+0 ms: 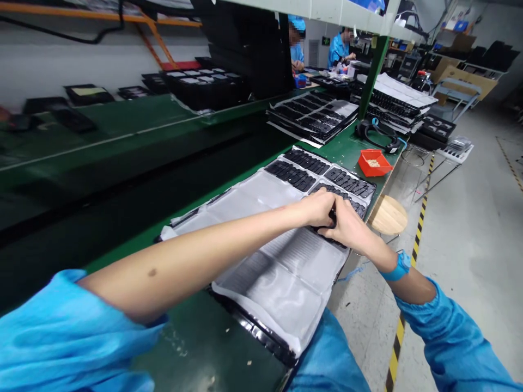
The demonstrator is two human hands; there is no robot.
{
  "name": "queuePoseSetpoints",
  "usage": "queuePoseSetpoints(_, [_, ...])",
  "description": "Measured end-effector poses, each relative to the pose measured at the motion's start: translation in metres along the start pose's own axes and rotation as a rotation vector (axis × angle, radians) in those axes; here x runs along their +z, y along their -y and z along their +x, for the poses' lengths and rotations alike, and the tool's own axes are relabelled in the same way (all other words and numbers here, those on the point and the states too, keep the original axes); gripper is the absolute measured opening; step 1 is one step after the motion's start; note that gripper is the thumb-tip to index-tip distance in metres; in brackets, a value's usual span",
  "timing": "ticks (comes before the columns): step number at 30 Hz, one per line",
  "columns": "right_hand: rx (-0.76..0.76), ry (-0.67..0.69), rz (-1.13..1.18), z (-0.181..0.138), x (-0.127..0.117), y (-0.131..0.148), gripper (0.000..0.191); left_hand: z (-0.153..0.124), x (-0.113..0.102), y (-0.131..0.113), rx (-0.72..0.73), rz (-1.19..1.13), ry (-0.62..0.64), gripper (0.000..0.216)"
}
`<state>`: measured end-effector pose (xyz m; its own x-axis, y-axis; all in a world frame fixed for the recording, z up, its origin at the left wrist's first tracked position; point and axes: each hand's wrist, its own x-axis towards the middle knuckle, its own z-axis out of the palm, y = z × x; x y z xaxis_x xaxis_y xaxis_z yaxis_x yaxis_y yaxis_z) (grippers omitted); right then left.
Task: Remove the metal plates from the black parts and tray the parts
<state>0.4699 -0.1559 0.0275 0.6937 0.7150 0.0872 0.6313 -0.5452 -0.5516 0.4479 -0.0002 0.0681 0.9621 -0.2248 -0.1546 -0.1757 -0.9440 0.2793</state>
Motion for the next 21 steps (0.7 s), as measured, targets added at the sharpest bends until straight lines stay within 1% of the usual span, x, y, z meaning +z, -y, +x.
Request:
queuePoseSetpoints(3, [-0.034, 0.004, 0.060, -0.001, 0.001, -0.005, 0.102, -0.008, -0.016, 0.012, 0.021, 0.001, 0.023, 0.052])
queuePoseSetpoints(6, [-0.058, -0.006, 0.023, 0.000, 0.003, -0.006, 0.111, -0.013, -0.026, 0.035, 0.076, 0.143, 0.102, 0.066])
queuePoseSetpoints(9, [-0.082, -0.020, -0.030, 0.004, 0.002, -0.003, 0.108, -0.014, -0.025, 0.051, 0.158, 0.242, 0.195, 0.073])
queuePoseSetpoints(11, [-0.091, 0.020, -0.047, 0.006, 0.002, 0.001, 0.102, -0.014, -0.023, 0.056, 0.193, 0.237, 0.215, 0.074])
queuePoseSetpoints(15, [-0.088, 0.091, -0.042, 0.009, 0.003, 0.005, 0.091, -0.008, -0.022, 0.058, 0.247, 0.227, 0.263, 0.079])
queuePoseSetpoints(18, [-0.086, 0.097, -0.021, 0.009, 0.002, 0.005, 0.090, 0.001, -0.022, 0.058, 0.265, 0.219, 0.294, 0.082])
queuePoseSetpoints(21, [-0.058, 0.113, -0.006, 0.008, 0.001, 0.005, 0.089, 0.008, -0.022, 0.057, 0.269, 0.212, 0.316, 0.079])
